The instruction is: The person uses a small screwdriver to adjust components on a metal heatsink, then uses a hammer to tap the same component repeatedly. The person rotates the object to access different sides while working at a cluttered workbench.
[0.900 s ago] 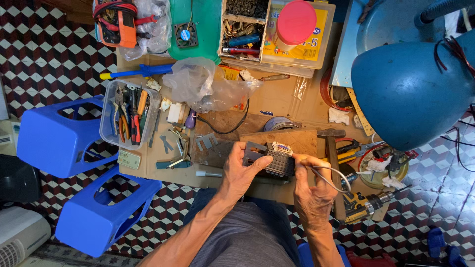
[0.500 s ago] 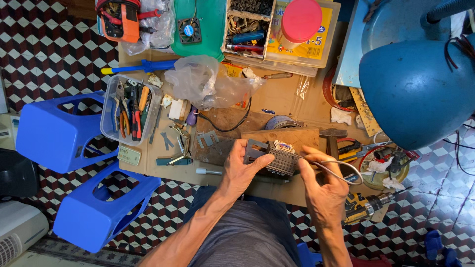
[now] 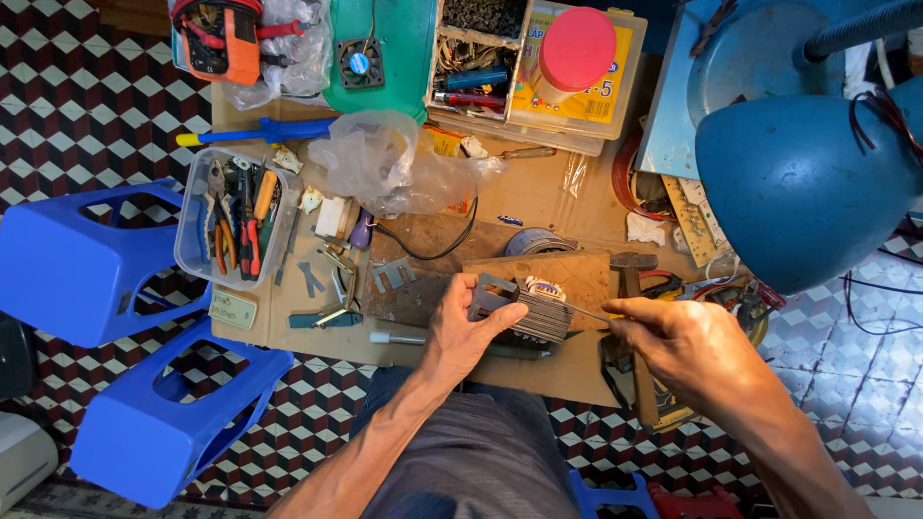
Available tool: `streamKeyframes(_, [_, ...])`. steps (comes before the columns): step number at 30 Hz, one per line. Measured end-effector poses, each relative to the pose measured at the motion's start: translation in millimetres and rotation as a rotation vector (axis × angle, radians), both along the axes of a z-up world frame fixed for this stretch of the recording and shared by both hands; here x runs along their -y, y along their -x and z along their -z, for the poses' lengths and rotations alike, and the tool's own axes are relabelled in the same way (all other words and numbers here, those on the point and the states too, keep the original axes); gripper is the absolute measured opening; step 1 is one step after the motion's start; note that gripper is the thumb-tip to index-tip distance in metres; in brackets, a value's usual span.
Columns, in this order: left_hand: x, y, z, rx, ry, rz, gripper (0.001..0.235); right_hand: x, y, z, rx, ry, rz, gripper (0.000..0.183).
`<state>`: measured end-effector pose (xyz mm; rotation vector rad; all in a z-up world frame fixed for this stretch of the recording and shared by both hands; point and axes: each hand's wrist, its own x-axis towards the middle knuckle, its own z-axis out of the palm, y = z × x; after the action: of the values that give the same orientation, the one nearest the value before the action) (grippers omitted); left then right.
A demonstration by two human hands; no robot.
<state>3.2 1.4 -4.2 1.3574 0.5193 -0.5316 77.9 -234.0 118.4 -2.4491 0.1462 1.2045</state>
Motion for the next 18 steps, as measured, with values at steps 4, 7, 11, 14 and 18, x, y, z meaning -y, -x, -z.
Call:
streamKeyframes(4, [-4, -4, -5, -0.065, -0.003, 0.061, 0.055, -9, -5, 8, -0.283, 0.074, 0.058, 0.035])
streamKeyframes(7, [-6, -8, -7, -0.079, 0.002, 0.086, 0.059, -5, -6, 15, -0.305, -0.036, 0.198, 0.033])
streamKeyframes(11, [-6, -11, -6, -0.080, 0.017, 0.109, 0.063, 3, -1, 25, -0.165, -0.138, 0.053, 0.033])
streamKeyframes(14, [-7, -12, -5, -0.065, 0.015, 0.119, 0.063, 5, 6, 24, 0.029, -0.166, -0.115, 0.031])
streamKeyframes(18, [-8, -12, -4, -0.055, 0.000, 0.133, 0.061, 0, 12, 19, 0.016, 0.011, -0.243, 0.032])
